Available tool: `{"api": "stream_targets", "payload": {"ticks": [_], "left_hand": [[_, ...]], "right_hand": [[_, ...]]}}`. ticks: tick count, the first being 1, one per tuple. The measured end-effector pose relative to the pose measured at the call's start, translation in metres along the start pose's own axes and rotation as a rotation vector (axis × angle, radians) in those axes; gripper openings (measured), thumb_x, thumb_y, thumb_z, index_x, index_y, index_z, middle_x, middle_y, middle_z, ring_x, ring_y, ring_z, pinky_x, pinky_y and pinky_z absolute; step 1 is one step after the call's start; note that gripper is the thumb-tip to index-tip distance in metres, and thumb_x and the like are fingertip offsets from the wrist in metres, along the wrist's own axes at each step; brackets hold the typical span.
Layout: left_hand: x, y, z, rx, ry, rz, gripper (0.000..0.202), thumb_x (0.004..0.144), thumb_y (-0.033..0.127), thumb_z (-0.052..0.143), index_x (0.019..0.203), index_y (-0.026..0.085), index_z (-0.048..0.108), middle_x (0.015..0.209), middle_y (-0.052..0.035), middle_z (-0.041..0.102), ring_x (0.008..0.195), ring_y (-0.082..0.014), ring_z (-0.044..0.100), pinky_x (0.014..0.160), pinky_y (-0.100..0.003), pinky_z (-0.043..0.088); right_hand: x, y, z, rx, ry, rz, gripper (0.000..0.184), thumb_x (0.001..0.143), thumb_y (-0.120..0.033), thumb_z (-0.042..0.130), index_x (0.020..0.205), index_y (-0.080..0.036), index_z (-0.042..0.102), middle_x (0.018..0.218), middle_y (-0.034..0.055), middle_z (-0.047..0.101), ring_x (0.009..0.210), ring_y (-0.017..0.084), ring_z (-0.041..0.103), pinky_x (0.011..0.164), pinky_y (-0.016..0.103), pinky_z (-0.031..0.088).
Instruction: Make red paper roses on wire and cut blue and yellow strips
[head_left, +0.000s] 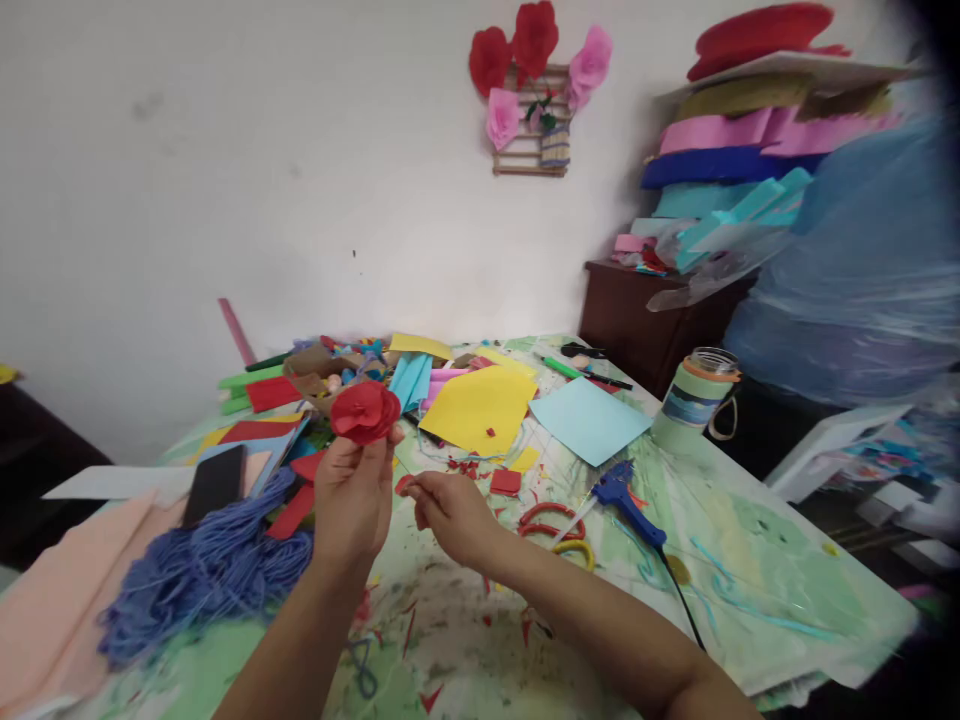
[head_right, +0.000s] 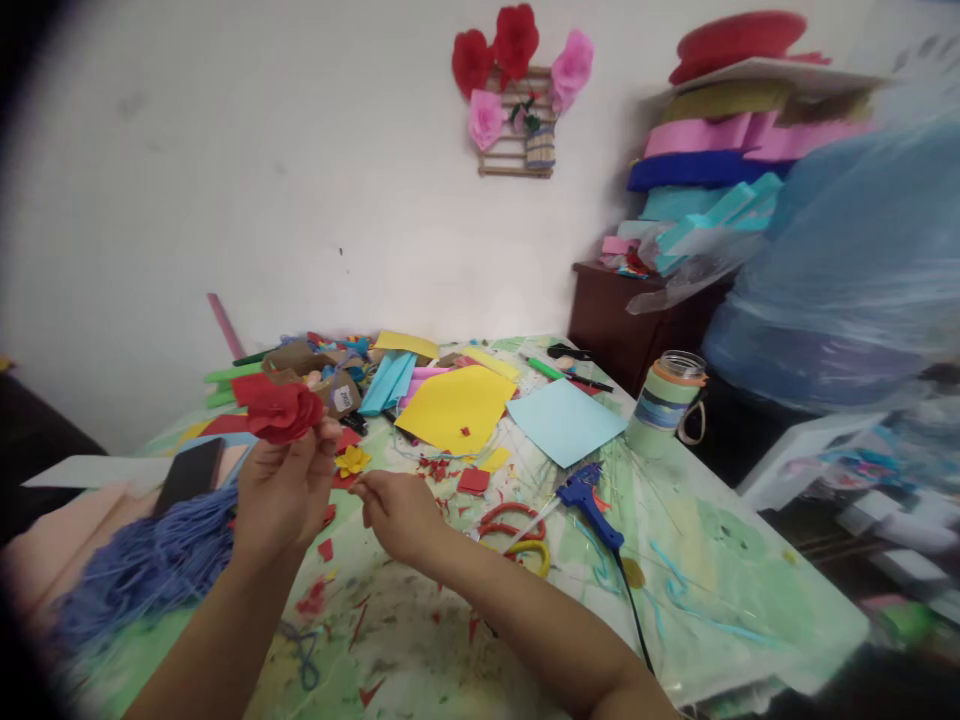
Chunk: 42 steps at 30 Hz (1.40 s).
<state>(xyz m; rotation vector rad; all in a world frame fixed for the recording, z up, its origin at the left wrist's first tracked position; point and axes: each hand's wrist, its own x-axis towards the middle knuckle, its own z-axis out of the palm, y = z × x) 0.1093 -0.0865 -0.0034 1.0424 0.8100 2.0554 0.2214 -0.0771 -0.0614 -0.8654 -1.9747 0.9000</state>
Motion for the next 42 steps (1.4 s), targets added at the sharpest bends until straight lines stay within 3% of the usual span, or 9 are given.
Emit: {"api": "stream_targets", "payload": {"ticks": [5,9,18,27,33,37,42], "left_hand": [[-0.003,0.000,-0.024,0.117,0.019,0.155,0.025,0.067,0.038,0.084,0.078,0.019,0.071,0.079,0.0009,0.072,0.078,-0.0123,0.065,0.081,-0.025,0.052],[-0.011,0.000,-0.043,0.228,0.039,0.192,0.026,0.070,0.038,0.082,0.084,0.018,0.072,0.080,-0.0015,0.073,0.075,-0.0144,0.065,0.074,-0.027,0.053],[-0.003,-0.001,-0.052,0.225,0.161,0.228,0.027,0.070,0.040,0.079,0.077,0.017,0.066,0.068,0.0014,0.068,0.062,-0.0104,0.062,0.065,-0.024,0.054],[-0.005,-0.033,-0.090,0.319,0.143,0.277,0.020,0.076,0.037,0.073,0.080,0.017,0.070,0.074,-0.0012,0.072,0.070,-0.0142,0.067,0.074,-0.030,0.057],[-0.011,-0.048,-0.109,0.432,0.057,0.363,0.016,0.071,0.034,0.076,0.077,0.019,0.072,0.078,-0.0013,0.072,0.074,-0.0168,0.067,0.076,-0.033,0.057],[-0.025,-0.054,-0.105,0.507,-0.074,0.396,0.010,0.072,0.029,0.073,0.068,0.021,0.070,0.075,-0.0021,0.071,0.073,-0.0175,0.066,0.074,-0.034,0.056],[-0.036,-0.058,-0.101,0.585,-0.201,0.400,0.006,0.075,0.022,0.067,0.071,0.021,0.072,0.083,-0.0052,0.074,0.081,-0.0195,0.068,0.079,-0.035,0.056]], "right_hand": [[-0.001,0.002,0.011,-0.062,-0.114,-0.027,0.032,0.098,-0.024,0.049,0.067,-0.018,0.057,0.060,-0.0032,0.057,0.060,0.010,0.052,0.063,0.021,0.034],[-0.008,-0.002,0.014,-0.147,-0.155,-0.030,0.024,0.099,-0.022,0.048,0.080,-0.018,0.064,0.064,-0.0020,0.060,0.064,0.011,0.055,0.064,0.021,0.034],[-0.030,-0.016,0.005,-0.503,-0.158,0.000,0.028,0.102,-0.031,0.042,0.095,-0.019,0.067,0.085,0.0060,0.072,0.077,0.017,0.062,0.064,0.025,0.030],[-0.042,0.027,-0.003,-0.659,-0.056,0.074,0.029,0.101,-0.027,0.044,0.081,-0.019,0.063,0.074,0.0035,0.068,0.068,0.015,0.057,0.060,0.026,0.025],[-0.049,0.055,-0.016,-0.698,0.069,0.103,0.030,0.101,-0.023,0.040,0.083,-0.018,0.064,0.082,0.0061,0.069,0.079,0.018,0.059,0.067,0.025,0.032],[-0.047,0.065,-0.018,-0.709,0.112,0.133,0.031,0.102,-0.023,0.037,0.089,-0.018,0.066,0.090,0.0082,0.070,0.088,0.019,0.060,0.074,0.026,0.035],[-0.046,0.071,-0.008,-0.718,0.061,0.154,0.030,0.100,-0.021,0.041,0.087,-0.017,0.067,0.088,0.0072,0.070,0.084,0.018,0.060,0.072,0.026,0.035]]}}
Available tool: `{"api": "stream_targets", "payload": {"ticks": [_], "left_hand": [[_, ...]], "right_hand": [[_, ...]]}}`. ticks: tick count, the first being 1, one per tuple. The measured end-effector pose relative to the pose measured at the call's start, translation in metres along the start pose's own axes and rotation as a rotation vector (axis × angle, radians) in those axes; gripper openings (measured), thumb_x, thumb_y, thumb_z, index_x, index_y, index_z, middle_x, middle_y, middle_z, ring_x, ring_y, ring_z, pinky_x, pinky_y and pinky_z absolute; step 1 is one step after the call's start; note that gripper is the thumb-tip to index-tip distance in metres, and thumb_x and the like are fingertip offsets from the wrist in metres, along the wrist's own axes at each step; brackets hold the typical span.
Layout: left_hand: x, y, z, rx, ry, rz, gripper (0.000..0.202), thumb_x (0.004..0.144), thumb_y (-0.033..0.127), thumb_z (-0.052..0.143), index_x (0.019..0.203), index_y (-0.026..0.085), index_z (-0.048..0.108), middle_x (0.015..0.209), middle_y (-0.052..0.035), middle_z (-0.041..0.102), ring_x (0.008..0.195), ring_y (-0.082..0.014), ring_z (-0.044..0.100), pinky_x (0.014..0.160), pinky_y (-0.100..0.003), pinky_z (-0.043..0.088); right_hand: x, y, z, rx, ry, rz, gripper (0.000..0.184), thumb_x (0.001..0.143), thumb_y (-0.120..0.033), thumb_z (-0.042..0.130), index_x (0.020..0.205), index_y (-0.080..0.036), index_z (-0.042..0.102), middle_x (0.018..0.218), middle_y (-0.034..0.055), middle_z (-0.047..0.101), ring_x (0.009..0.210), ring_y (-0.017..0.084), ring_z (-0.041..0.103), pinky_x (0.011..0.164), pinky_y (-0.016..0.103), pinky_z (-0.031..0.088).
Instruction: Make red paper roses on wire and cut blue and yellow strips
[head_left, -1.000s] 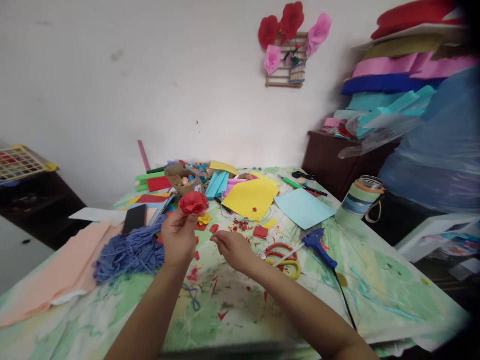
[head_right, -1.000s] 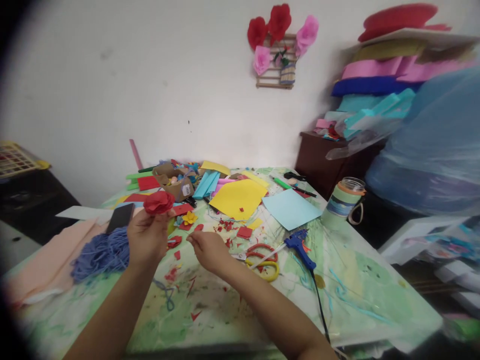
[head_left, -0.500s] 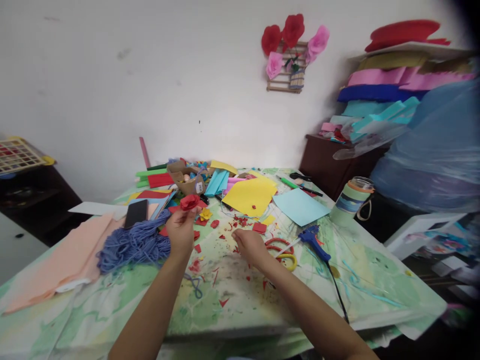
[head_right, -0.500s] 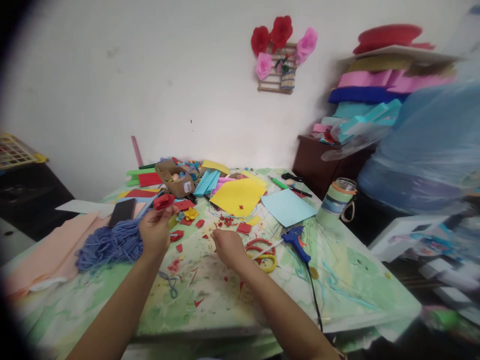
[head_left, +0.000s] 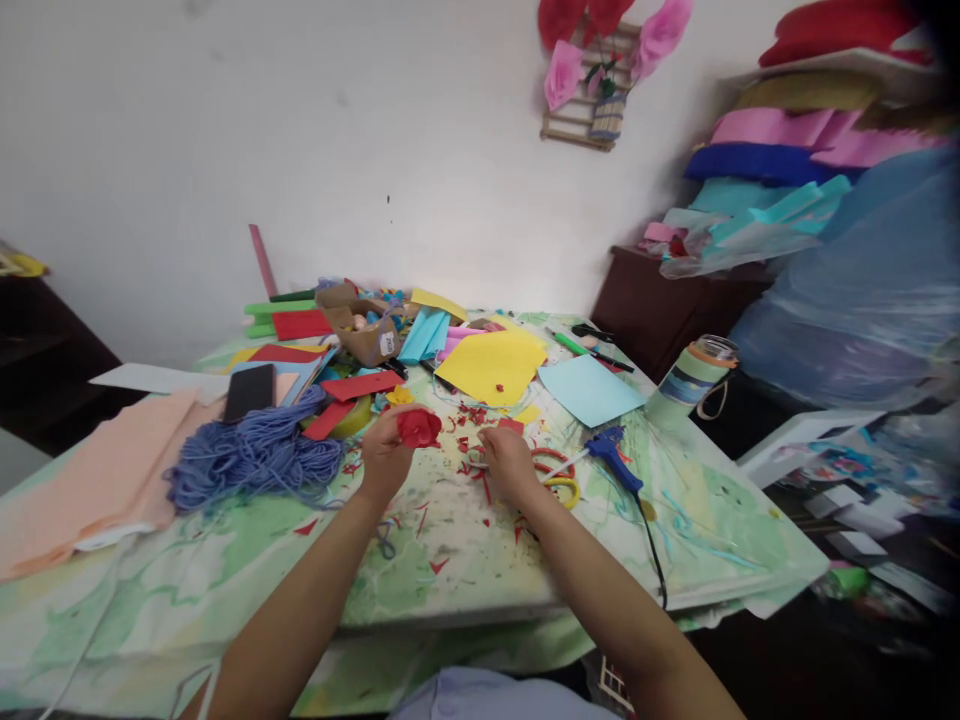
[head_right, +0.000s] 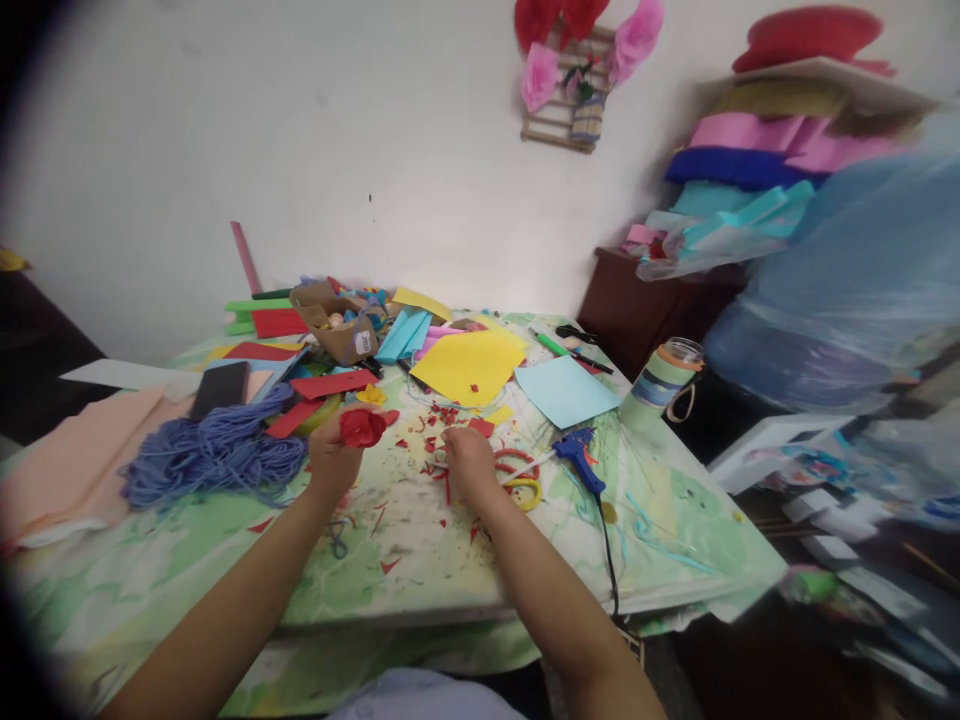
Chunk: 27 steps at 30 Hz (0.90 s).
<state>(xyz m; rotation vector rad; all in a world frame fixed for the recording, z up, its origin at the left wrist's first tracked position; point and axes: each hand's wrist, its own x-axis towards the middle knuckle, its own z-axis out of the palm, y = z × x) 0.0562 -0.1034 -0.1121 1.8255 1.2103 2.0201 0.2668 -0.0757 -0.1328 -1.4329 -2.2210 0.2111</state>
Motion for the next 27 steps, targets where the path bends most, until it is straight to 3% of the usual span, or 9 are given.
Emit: {"api": "stream_targets", "payload": {"ticks": [4,8,14,22,27], "left_hand": [[-0.004,-0.001,0.001,0.040,-0.036,0.022,0.013,0.078,0.029,0.065,0.069,0.022,0.071,0.077,-0.0048,0.072,0.078,-0.0196,0.068,0.078,-0.035,0.056],[-0.004,0.000,-0.001,0.135,0.000,0.020,0.018,0.083,0.032,0.062,0.075,0.020,0.072,0.071,-0.0043,0.070,0.073,-0.0186,0.066,0.074,-0.031,0.053],[0.001,-0.007,-0.006,0.281,0.029,0.024,0.018,0.083,0.033,0.062,0.079,0.019,0.073,0.078,-0.0083,0.074,0.074,-0.0203,0.067,0.074,-0.031,0.051],[-0.011,-0.020,0.002,0.371,-0.098,-0.012,0.021,0.088,0.029,0.055,0.087,0.019,0.073,0.080,-0.0067,0.075,0.075,-0.0202,0.068,0.071,-0.030,0.050],[-0.016,-0.023,0.004,0.388,-0.140,-0.035,0.023,0.089,0.028,0.052,0.084,0.018,0.072,0.081,-0.0079,0.074,0.077,-0.0209,0.068,0.074,-0.032,0.051]], "right_hand": [[-0.001,-0.006,0.007,-0.015,-0.049,-0.027,0.027,0.099,-0.020,0.044,0.092,-0.016,0.069,0.093,0.0087,0.071,0.088,0.019,0.060,0.074,0.026,0.035],[-0.004,-0.013,0.009,-0.035,-0.114,-0.074,0.026,0.099,-0.021,0.045,0.095,-0.017,0.070,0.096,0.0090,0.072,0.089,0.018,0.061,0.075,0.026,0.036],[-0.008,-0.027,0.012,-0.088,-0.206,-0.138,0.018,0.092,-0.015,0.052,0.087,-0.017,0.069,0.088,0.0078,0.071,0.084,0.018,0.061,0.070,0.025,0.035],[-0.008,-0.027,0.018,-0.042,-0.264,-0.233,0.023,0.094,-0.014,0.049,0.107,-0.017,0.068,0.096,0.0090,0.072,0.092,0.018,0.062,0.078,0.026,0.039],[-0.007,-0.022,0.020,0.003,-0.293,-0.238,0.020,0.092,-0.014,0.052,0.103,-0.017,0.069,0.094,0.0084,0.072,0.090,0.018,0.062,0.077,0.027,0.039]]}}
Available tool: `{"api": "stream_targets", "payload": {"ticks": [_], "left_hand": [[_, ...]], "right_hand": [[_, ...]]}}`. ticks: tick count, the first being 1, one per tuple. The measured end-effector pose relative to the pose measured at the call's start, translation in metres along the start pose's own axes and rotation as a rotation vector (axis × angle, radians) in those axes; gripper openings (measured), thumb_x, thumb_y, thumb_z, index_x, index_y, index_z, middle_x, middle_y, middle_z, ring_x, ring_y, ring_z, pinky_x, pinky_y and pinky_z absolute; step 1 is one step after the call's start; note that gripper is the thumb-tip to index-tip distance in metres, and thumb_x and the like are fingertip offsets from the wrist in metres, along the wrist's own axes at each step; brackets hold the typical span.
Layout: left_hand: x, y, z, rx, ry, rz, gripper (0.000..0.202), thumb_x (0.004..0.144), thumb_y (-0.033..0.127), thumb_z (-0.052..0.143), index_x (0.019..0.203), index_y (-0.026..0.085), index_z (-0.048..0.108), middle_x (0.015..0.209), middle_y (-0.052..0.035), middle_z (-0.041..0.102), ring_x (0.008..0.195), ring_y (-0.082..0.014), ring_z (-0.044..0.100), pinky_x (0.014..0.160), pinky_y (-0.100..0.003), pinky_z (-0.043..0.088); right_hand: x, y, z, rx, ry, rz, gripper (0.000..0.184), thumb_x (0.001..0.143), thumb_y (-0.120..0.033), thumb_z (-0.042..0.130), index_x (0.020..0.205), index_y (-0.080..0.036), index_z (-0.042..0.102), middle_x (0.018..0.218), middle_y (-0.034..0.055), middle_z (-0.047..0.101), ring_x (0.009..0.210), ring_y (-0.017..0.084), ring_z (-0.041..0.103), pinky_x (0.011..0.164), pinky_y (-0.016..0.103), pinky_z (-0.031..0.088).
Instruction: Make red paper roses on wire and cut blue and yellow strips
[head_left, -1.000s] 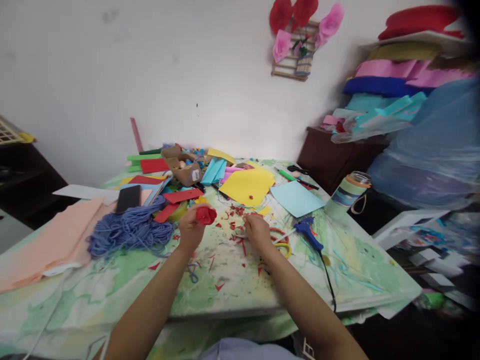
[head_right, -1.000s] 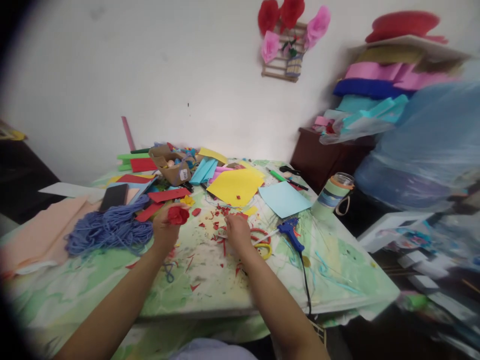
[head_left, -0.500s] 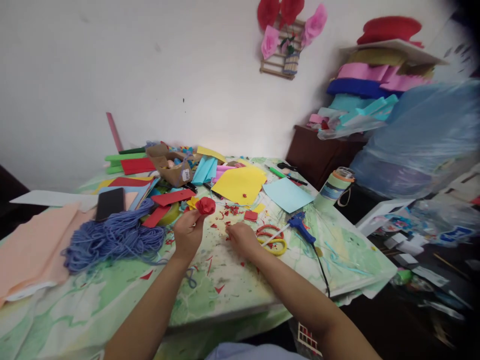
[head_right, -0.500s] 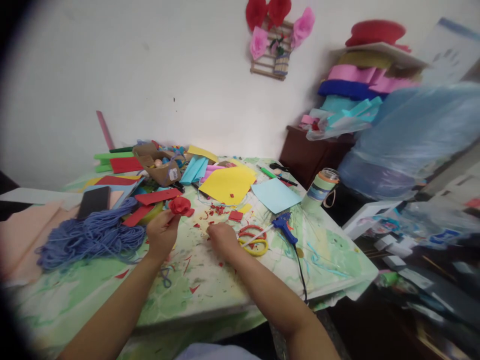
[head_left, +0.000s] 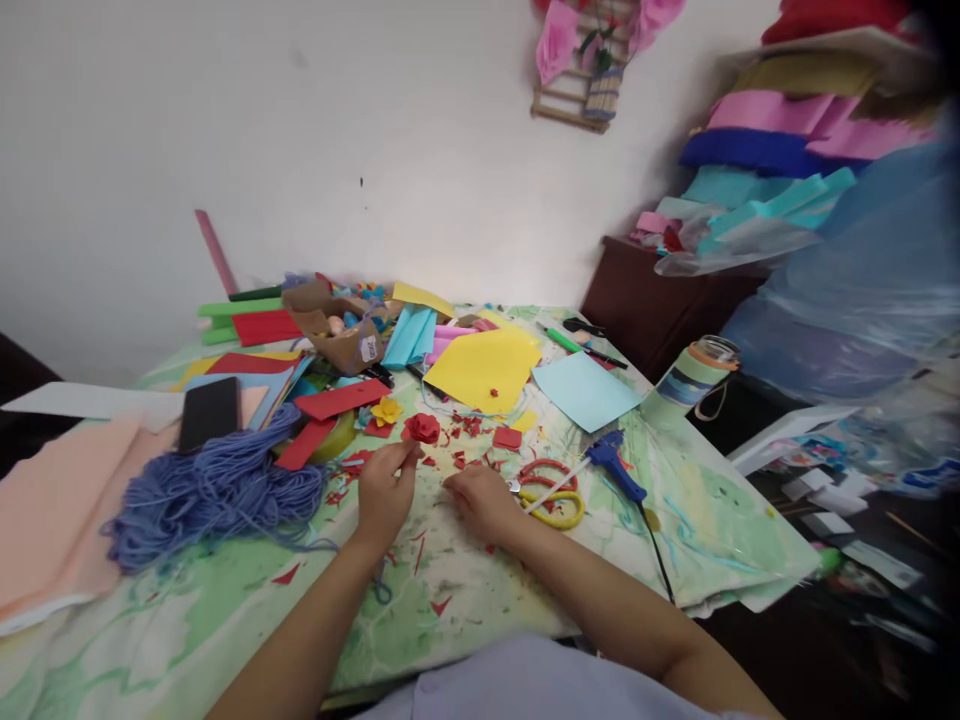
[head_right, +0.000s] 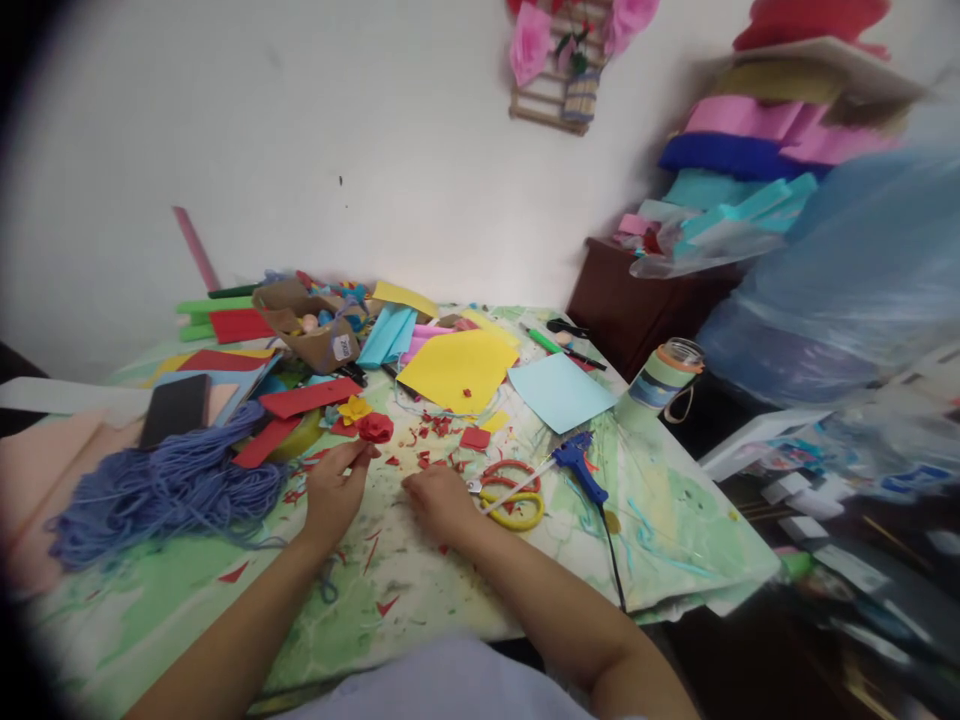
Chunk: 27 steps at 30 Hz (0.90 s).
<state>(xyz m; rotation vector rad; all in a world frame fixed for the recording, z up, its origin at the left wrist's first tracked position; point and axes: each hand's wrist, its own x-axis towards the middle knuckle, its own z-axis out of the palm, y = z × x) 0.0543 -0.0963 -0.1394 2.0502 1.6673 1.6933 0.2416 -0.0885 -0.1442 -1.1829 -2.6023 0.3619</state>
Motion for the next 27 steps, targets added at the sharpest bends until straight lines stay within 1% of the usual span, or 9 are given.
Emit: {"api": "stream_targets", "payload": {"ticks": [4,8,12,17,21,27], "left_hand": [[-0.003,0.001,0.000,0.011,-0.061,0.020,0.023,0.089,0.028,0.053,0.085,0.018,0.073,0.081,-0.0079,0.074,0.078,-0.0207,0.068,0.075,-0.032,0.051],[-0.006,0.006,0.002,0.016,-0.152,0.031,0.025,0.091,0.025,0.051,0.096,0.018,0.074,0.079,-0.0065,0.074,0.074,-0.0188,0.067,0.072,-0.030,0.051],[-0.009,0.011,0.002,0.014,-0.230,0.062,0.026,0.089,0.022,0.051,0.099,0.018,0.075,0.078,-0.0058,0.074,0.073,-0.0186,0.067,0.070,-0.029,0.051],[-0.010,0.015,-0.002,0.012,-0.238,0.095,0.026,0.088,0.021,0.051,0.099,0.018,0.075,0.079,-0.0063,0.075,0.075,-0.0188,0.067,0.073,-0.029,0.051],[-0.011,0.017,-0.003,0.036,-0.253,0.104,0.025,0.088,0.023,0.052,0.097,0.019,0.075,0.077,-0.0061,0.075,0.073,-0.0193,0.067,0.071,-0.029,0.050],[-0.013,0.015,0.000,0.106,-0.285,0.089,0.027,0.088,0.026,0.050,0.095,0.020,0.076,0.076,-0.0061,0.075,0.072,-0.0194,0.067,0.071,-0.029,0.050]], "right_hand": [[0.001,0.001,-0.001,0.037,-0.010,-0.011,0.020,0.089,-0.012,0.054,0.099,-0.017,0.070,0.092,0.0088,0.072,0.089,0.019,0.062,0.076,0.027,0.039],[0.002,0.000,-0.002,0.072,-0.024,-0.029,0.019,0.091,-0.019,0.054,0.097,-0.017,0.072,0.090,0.0092,0.073,0.086,0.019,0.061,0.077,0.029,0.039],[0.002,0.002,0.000,0.058,-0.002,-0.091,0.020,0.092,-0.023,0.053,0.094,-0.016,0.072,0.085,0.0083,0.073,0.082,0.019,0.061,0.076,0.030,0.039],[0.001,0.005,0.002,0.071,0.025,-0.119,0.020,0.092,-0.023,0.053,0.092,-0.016,0.072,0.084,0.0064,0.073,0.080,0.018,0.060,0.075,0.029,0.038],[-0.001,0.006,0.000,0.078,0.009,-0.128,0.019,0.091,-0.022,0.054,0.092,-0.017,0.072,0.084,0.0063,0.073,0.080,0.018,0.061,0.074,0.029,0.038],[-0.003,0.006,-0.002,0.132,-0.026,-0.149,0.019,0.090,-0.020,0.054,0.093,-0.017,0.072,0.085,0.0065,0.074,0.083,0.019,0.061,0.080,0.031,0.039]]}}
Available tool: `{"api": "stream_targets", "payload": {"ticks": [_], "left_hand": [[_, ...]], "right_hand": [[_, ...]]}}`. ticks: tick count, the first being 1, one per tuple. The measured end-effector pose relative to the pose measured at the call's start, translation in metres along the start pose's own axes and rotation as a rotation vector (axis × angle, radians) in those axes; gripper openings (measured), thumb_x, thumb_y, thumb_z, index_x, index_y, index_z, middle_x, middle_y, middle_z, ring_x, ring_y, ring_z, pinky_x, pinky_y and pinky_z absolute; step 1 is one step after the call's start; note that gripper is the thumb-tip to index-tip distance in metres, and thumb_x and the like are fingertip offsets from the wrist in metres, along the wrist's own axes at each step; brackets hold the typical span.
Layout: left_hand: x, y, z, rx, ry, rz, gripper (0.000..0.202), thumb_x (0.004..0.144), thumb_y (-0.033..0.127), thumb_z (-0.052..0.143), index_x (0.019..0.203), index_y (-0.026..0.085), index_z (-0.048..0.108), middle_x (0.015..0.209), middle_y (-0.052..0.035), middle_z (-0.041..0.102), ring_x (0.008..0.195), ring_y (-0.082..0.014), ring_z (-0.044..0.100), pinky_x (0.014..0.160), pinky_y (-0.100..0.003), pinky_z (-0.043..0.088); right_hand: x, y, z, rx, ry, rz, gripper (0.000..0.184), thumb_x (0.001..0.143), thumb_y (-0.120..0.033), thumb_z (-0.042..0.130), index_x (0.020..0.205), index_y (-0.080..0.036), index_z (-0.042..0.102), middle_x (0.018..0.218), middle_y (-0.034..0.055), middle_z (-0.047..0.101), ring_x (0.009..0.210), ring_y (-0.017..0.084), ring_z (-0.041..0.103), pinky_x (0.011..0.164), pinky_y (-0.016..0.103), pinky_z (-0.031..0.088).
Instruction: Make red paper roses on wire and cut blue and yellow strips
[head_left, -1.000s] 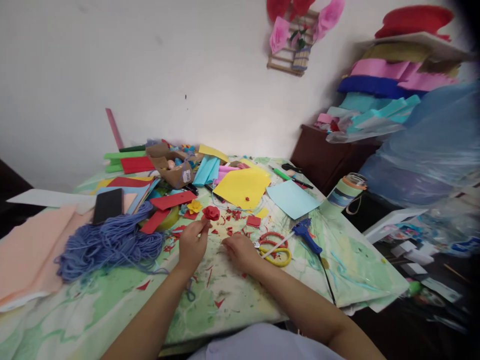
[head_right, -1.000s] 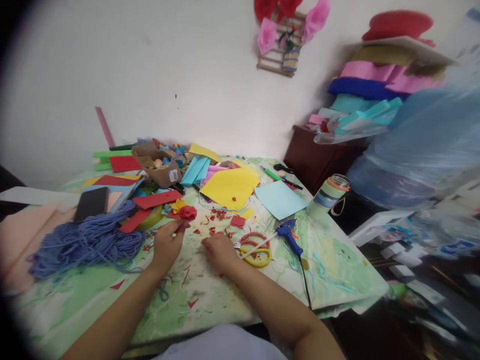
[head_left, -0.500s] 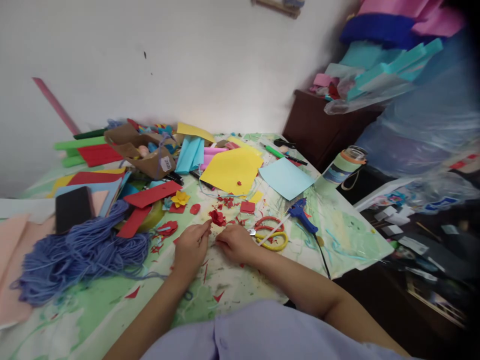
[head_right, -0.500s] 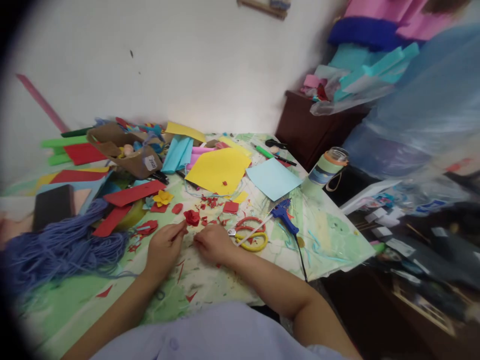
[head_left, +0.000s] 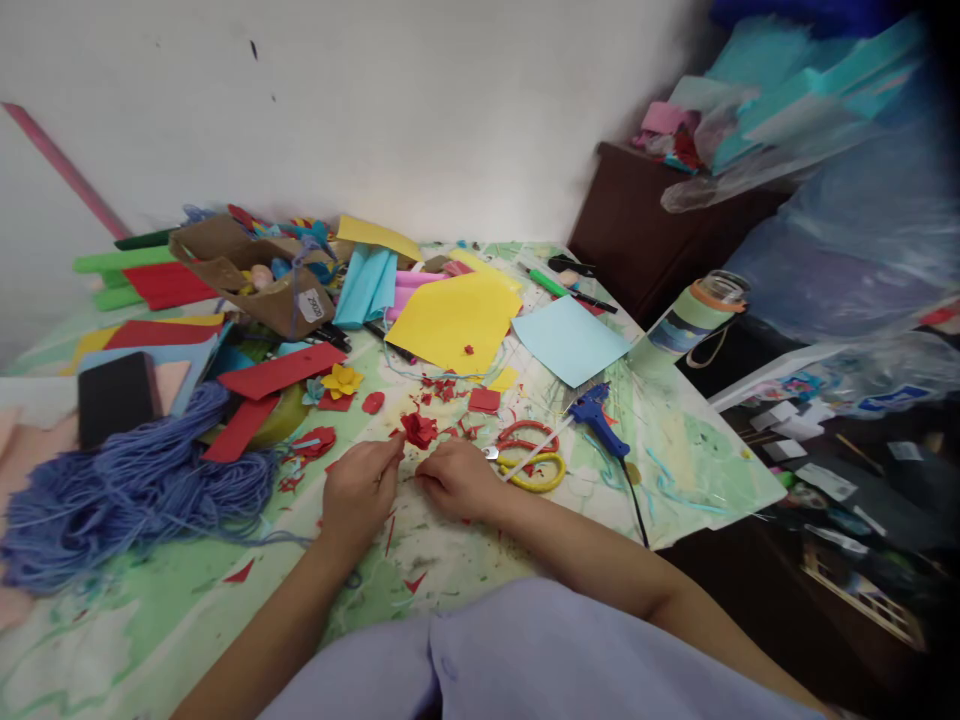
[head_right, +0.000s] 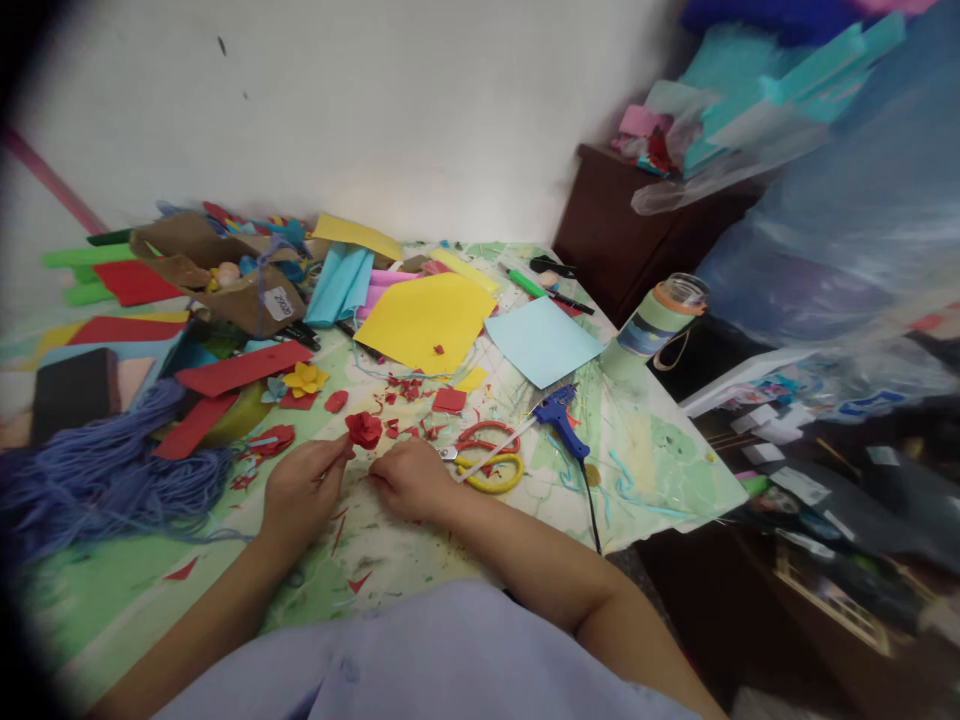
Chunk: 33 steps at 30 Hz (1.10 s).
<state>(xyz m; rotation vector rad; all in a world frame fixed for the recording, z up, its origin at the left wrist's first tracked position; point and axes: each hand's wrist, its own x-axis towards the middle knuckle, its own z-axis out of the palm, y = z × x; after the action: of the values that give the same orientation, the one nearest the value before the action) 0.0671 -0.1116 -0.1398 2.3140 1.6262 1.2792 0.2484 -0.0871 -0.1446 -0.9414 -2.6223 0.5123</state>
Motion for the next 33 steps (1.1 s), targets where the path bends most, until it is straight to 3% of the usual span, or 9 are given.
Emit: {"api": "stream_targets", "payload": {"ticks": [4,12,17,22,29,33], "left_hand": [[0.000,-0.003,-0.001,0.025,0.007,-0.009,0.027,0.088,0.025,0.050,0.096,0.019,0.075,0.077,-0.0062,0.075,0.070,-0.0186,0.067,0.068,-0.028,0.050],[-0.001,0.003,-0.007,0.020,0.026,0.015,0.024,0.090,0.026,0.054,0.095,0.016,0.076,0.072,-0.0057,0.073,0.062,-0.0163,0.065,0.062,-0.026,0.047],[0.000,0.006,-0.006,0.014,0.017,0.041,0.022,0.090,0.022,0.055,0.094,0.014,0.076,0.076,-0.0071,0.075,0.065,-0.0157,0.066,0.062,-0.025,0.047],[0.001,0.006,-0.008,0.057,0.010,0.068,0.023,0.091,0.021,0.053,0.096,0.013,0.074,0.073,-0.0058,0.073,0.062,-0.0143,0.065,0.060,-0.024,0.046],[0.001,0.008,-0.010,0.110,-0.054,0.041,0.025,0.092,0.021,0.052,0.095,0.009,0.074,0.065,-0.0044,0.069,0.057,-0.0132,0.061,0.056,-0.024,0.044],[0.001,0.008,-0.009,0.112,-0.029,0.063,0.025,0.092,0.021,0.053,0.092,0.008,0.074,0.070,-0.0069,0.071,0.061,-0.0142,0.064,0.059,-0.024,0.047]], "right_hand": [[-0.002,-0.001,-0.001,0.007,0.061,0.046,0.020,0.091,-0.021,0.053,0.093,-0.016,0.072,0.084,0.0081,0.072,0.082,0.020,0.059,0.077,0.031,0.040],[-0.015,-0.004,-0.001,-0.007,0.466,-0.096,0.032,0.097,-0.029,0.043,0.120,-0.014,0.060,0.095,0.0113,0.066,0.091,0.022,0.053,0.084,0.037,0.041],[-0.016,-0.011,0.001,-0.060,0.510,-0.129,0.053,0.095,-0.027,0.046,0.147,-0.024,0.039,0.098,0.0066,0.060,0.090,0.021,0.050,0.083,0.038,0.041],[-0.014,-0.010,0.002,-0.085,0.554,-0.103,0.075,0.094,-0.027,0.049,0.158,-0.023,0.010,0.099,0.0071,0.055,0.090,0.023,0.045,0.083,0.039,0.037],[-0.013,-0.009,0.004,-0.118,0.546,-0.093,0.079,0.093,-0.029,0.050,0.159,-0.027,0.006,0.097,0.0062,0.053,0.088,0.022,0.045,0.079,0.037,0.037],[-0.013,-0.011,0.003,-0.105,0.567,-0.104,0.079,0.094,-0.028,0.048,0.159,-0.030,0.004,0.097,0.0048,0.053,0.088,0.022,0.046,0.080,0.038,0.038]]}}
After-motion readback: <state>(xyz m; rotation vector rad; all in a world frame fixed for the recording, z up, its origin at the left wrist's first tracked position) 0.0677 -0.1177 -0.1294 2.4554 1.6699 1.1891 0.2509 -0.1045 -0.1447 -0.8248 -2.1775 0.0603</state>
